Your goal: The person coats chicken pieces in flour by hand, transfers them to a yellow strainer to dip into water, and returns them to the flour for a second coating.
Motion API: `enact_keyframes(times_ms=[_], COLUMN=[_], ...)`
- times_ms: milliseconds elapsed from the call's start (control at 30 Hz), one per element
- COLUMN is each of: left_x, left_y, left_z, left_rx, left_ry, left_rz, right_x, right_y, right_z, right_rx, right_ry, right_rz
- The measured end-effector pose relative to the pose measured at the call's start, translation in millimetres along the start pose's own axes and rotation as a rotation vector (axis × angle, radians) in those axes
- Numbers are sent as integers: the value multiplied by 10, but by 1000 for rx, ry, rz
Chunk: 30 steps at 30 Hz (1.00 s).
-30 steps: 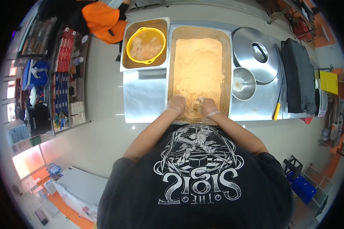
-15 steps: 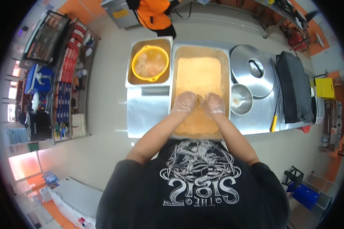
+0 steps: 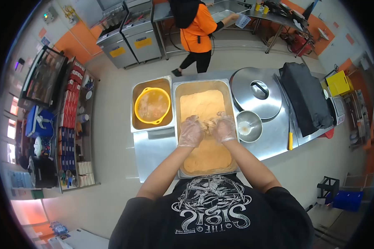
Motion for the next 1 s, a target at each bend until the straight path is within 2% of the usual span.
enact_keyframes(times_ms=[33,67,133,167,233,300,367,400,433,467,500,533,567,633,733,800,833,900,967,1000], left_x=[41,8,88,76,-262,-51,292,342,381,391,381,815,905,912,525,550,603,614,366,317], left_y=[-10,-31,-14,-39,-63,10,33,53,49,64,117,229,283,318,288,269,276,257,184,157], left_z=[-133,-196,-146,-170,-208,-299,-564,-729,-877,-1108,-1306,-1365,-1526,-1965,-2630,-2736,-2745,-2836,-3004,-3035], left_rx=[110,110,-85,-81,-91,16,112,200,210,284,353,429,494,570,614,652,699,749,714,682], left_ry=[78,80,38,36,42,12,102,168,155,263,374,379,387,348,312,321,298,273,73,110], left_rz=[47,53,247,241,-69,-103,135,114,116,114,108,173,147,173,263,311,301,304,219,251], right_x=[96,119,-76,-134,-180,-151,-136,-144,-151,-185,-211,-381,-529,-466,-1061,-1402,-1481,-1790,-2056,-2187], right_y=[-19,-49,-69,-69,-76,-119,-212,-304,-449,-569,-722,-879,-984,-1169,-1453,-1414,-1444,-1491,-1578,-1638], right_z=[-52,-76,-69,15,297,14,-243,-357,-344,-293,-341,-406,-492,-971,-1021,-1540,-1616,-1583,-1540,-1466], right_rx=[6,10,-35,-36,-58,17,76,91,-32,-163,-166,-186,-206,-166,-108,484,489,375,356,334], right_ry=[64,68,-131,-135,87,65,-208,-229,-319,-403,-408,-411,-411,-504,-418,112,115,251,200,119], right_rz=[38,41,-157,-163,-53,-75,-12,-21,-48,-74,-73,-203,-330,-323,-334,-432,-425,-587,-564,-536])
Point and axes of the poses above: each hand's wrist, its own y-axis away from the middle knuckle, its own x-axis out of the back of the hand, z = x × y, the point moved 10 cm from there along -y, towards the middle knuckle, and after that the axes turned 14 degrees about -y, right-handed, at the moved point
